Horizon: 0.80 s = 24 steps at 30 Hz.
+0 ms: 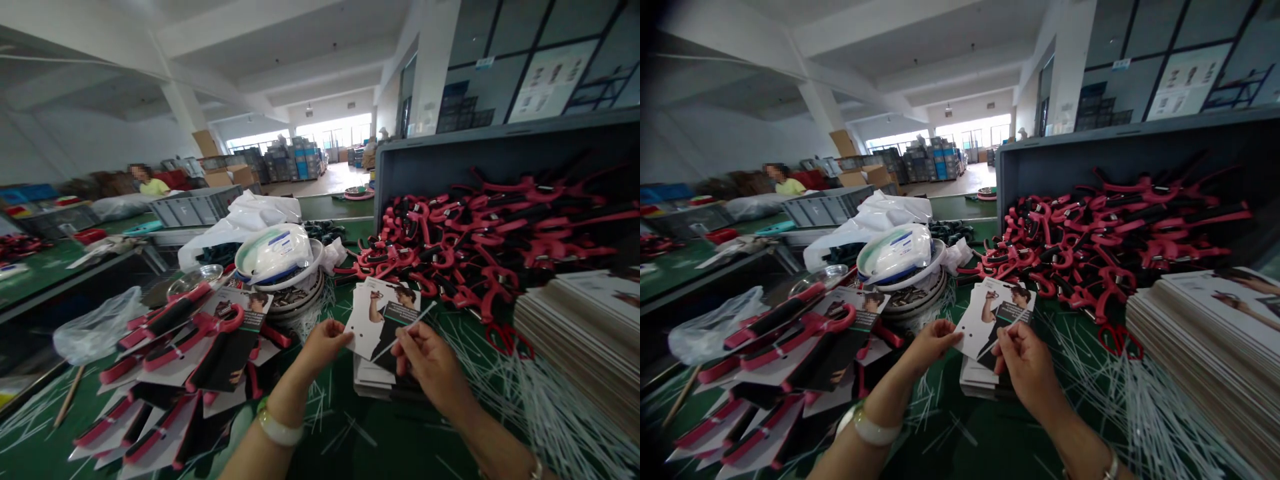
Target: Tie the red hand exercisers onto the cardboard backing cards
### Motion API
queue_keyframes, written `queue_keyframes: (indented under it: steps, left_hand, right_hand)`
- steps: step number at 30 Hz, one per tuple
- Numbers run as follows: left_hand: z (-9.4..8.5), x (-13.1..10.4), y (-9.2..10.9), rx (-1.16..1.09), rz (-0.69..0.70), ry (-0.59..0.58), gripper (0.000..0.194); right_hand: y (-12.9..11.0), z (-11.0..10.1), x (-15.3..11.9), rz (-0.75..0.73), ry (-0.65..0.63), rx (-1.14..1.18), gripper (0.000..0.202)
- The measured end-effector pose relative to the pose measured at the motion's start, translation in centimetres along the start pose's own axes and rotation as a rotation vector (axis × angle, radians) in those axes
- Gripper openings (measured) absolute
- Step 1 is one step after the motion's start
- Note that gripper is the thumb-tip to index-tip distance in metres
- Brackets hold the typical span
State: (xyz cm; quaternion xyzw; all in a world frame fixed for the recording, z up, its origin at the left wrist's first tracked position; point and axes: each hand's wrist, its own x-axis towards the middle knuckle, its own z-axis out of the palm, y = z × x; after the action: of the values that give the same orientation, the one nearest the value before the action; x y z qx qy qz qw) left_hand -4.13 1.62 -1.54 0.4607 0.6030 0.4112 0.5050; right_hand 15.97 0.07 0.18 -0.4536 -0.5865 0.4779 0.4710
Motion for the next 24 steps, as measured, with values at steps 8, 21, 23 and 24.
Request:
queue_keyframes:
  steps: [8,21,23,24]
  left_hand:
    - [2.0,-3.6,0.7,-0.288,-0.171,-0.247,0.041]
    - [6.7,-7.0,1.0,-0.605,-0.161,-0.23,0.043]
    - [7.2,-7.3,1.2,-0.705,-0.187,-0.252,0.038]
    - [7.5,-7.4,1.3,-0.76,-0.195,-0.243,0.036]
  right_hand:
    - [-0.2,-0.5,-0.4,-0.143,0.14,-0.189,0.03]
    - [1.1,-1.0,-2.4,-0.067,0.173,-0.299,0.032]
    - [1.1,-1.3,-2.4,-0.051,0.181,-0.321,0.032]
    - [1.0,-1.5,-2.3,-0.036,0.181,-0.315,0.032]
